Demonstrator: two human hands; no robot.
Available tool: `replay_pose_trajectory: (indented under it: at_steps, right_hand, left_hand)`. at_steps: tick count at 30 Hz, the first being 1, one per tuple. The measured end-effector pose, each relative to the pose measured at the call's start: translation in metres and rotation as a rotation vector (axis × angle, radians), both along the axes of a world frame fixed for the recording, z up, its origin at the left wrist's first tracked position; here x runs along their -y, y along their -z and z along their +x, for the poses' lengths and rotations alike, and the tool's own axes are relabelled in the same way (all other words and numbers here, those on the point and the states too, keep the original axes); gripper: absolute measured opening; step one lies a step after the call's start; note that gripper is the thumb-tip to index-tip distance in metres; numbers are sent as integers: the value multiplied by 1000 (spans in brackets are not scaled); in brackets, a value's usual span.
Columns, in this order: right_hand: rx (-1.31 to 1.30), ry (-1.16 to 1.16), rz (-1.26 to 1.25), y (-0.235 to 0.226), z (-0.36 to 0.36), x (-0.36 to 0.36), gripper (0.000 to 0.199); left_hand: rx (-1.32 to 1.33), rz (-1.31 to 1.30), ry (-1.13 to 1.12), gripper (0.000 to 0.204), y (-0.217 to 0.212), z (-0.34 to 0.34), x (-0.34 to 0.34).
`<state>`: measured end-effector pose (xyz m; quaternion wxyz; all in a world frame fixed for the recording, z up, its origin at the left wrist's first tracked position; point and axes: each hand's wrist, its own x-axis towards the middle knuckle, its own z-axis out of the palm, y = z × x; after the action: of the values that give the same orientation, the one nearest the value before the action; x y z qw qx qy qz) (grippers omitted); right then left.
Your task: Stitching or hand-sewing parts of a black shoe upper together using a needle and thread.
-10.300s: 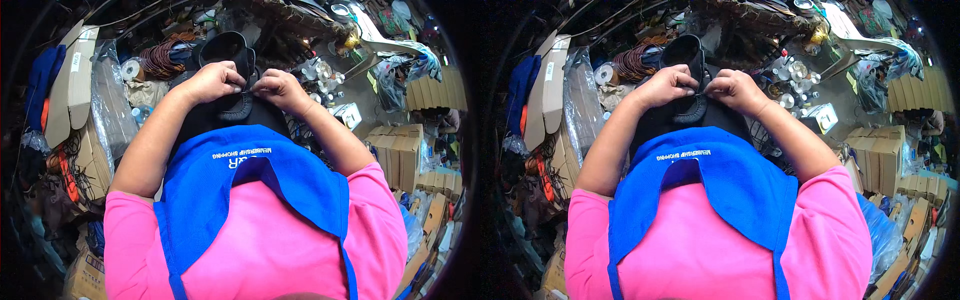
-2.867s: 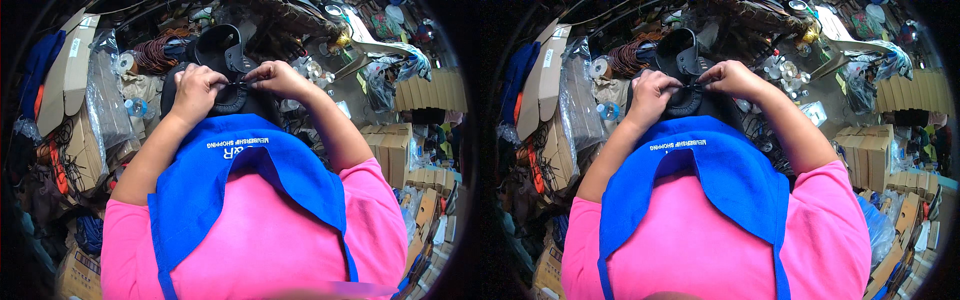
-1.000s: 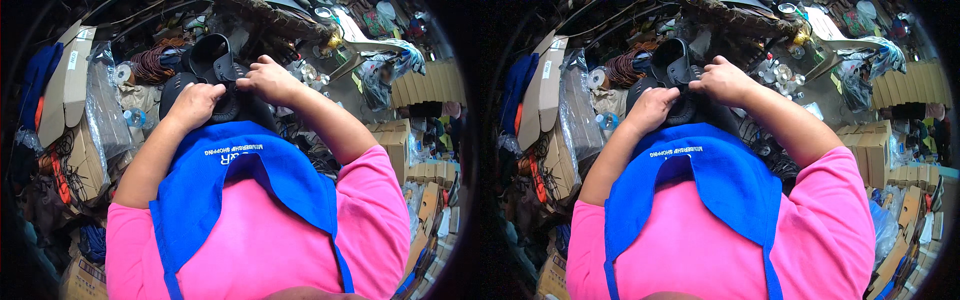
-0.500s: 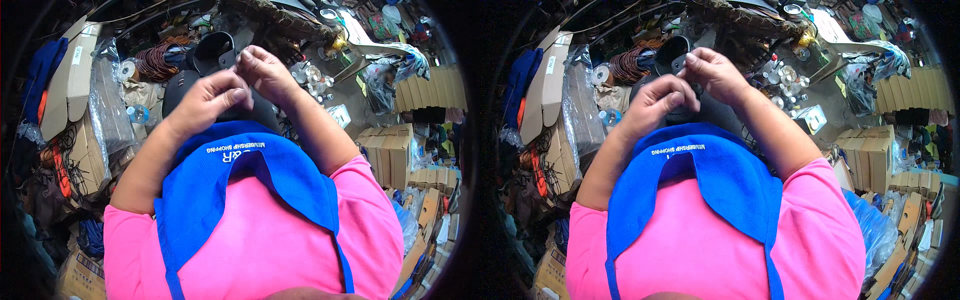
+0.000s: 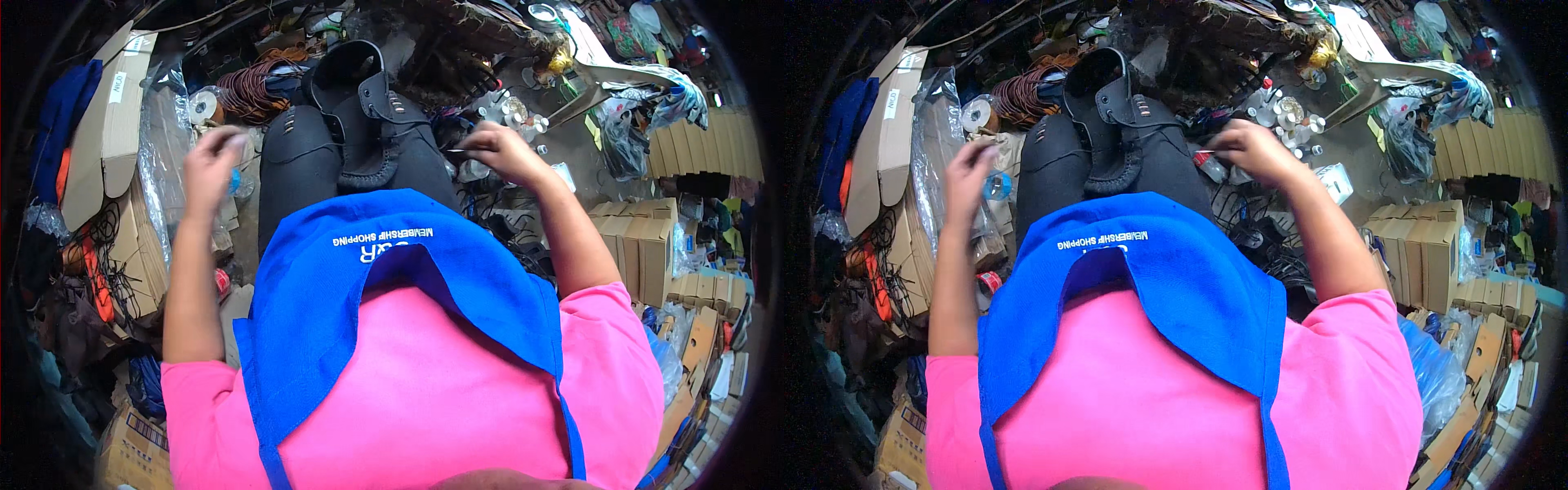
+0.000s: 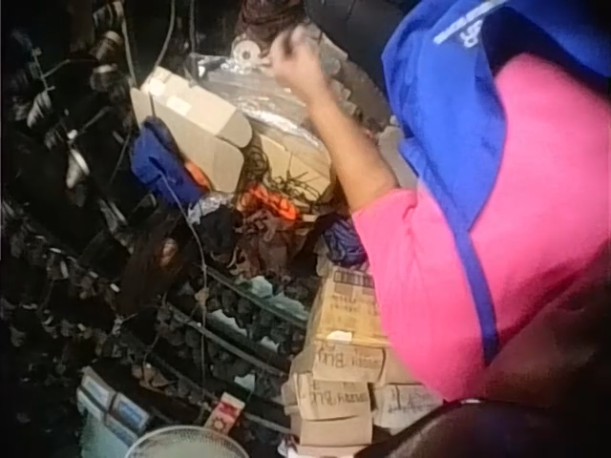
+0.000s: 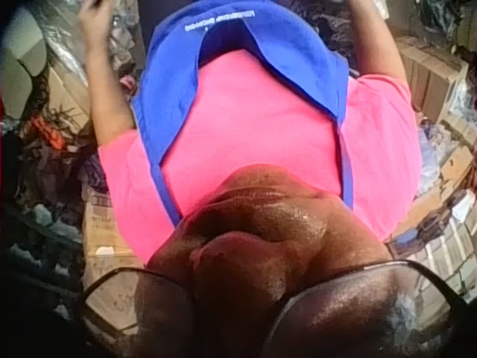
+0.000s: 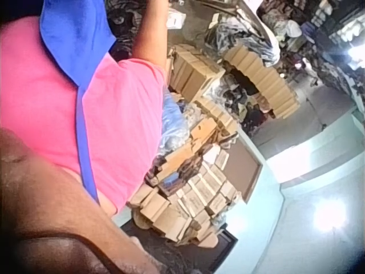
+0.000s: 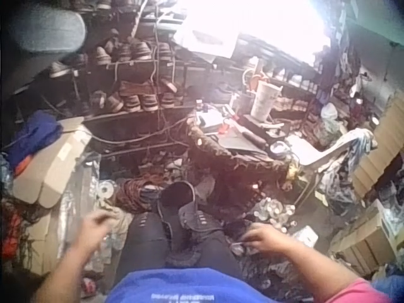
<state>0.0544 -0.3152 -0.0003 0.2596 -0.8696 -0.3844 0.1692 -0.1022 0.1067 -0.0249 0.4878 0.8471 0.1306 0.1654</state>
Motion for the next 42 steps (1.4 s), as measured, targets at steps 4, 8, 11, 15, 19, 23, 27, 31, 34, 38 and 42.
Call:
replay_pose_trajectory:
  at_steps: [4, 8, 11, 15, 19, 23, 27, 31, 34, 38, 42]
  right_hand:
    - [-174, 14, 222, -34, -18, -80, 16]
    - [16, -81, 176, -26, 3, -96, 11]
    - [9, -105, 163, -24, 7, -94, 11]
    - [-35, -140, 179, -15, 8, -89, 14]
    - [-123, -118, 264, -6, -2, -91, 17]
    - [30, -59, 325, 3, -15, -83, 19]
    - [137, -65, 301, 1, -25, -81, 20]
    - [292, -160, 257, -14, -31, -83, 21]
    - [473, -282, 56, -33, -36, -92, 17]
    - [564, -386, -300, -50, -41, -116, 16]
    - [572, -420, -267, -43, -35, -123, 14]
  left_hand:
    - [96, 151, 422, 45, -26, 50, 89]
    - [-87, 59, 443, 71, -26, 84, 115]
    - [44, 316, 464, 64, -25, 94, 116]
    - [-263, 90, 671, 45, -30, 104, 115]
    - [-104, 5, 730, 28, -9, 103, 110]
    - [-95, 134, 842, 24, -13, 99, 107]
    - [-246, 207, 895, 28, -32, 96, 110]
    - [-264, 303, 900, 27, -33, 95, 111]
    - [-184, 328, 913, 26, -27, 93, 109]
    - [-86, 459, 848, 19, -31, 93, 111]
    - [-80, 516, 728, 16, -27, 98, 113]
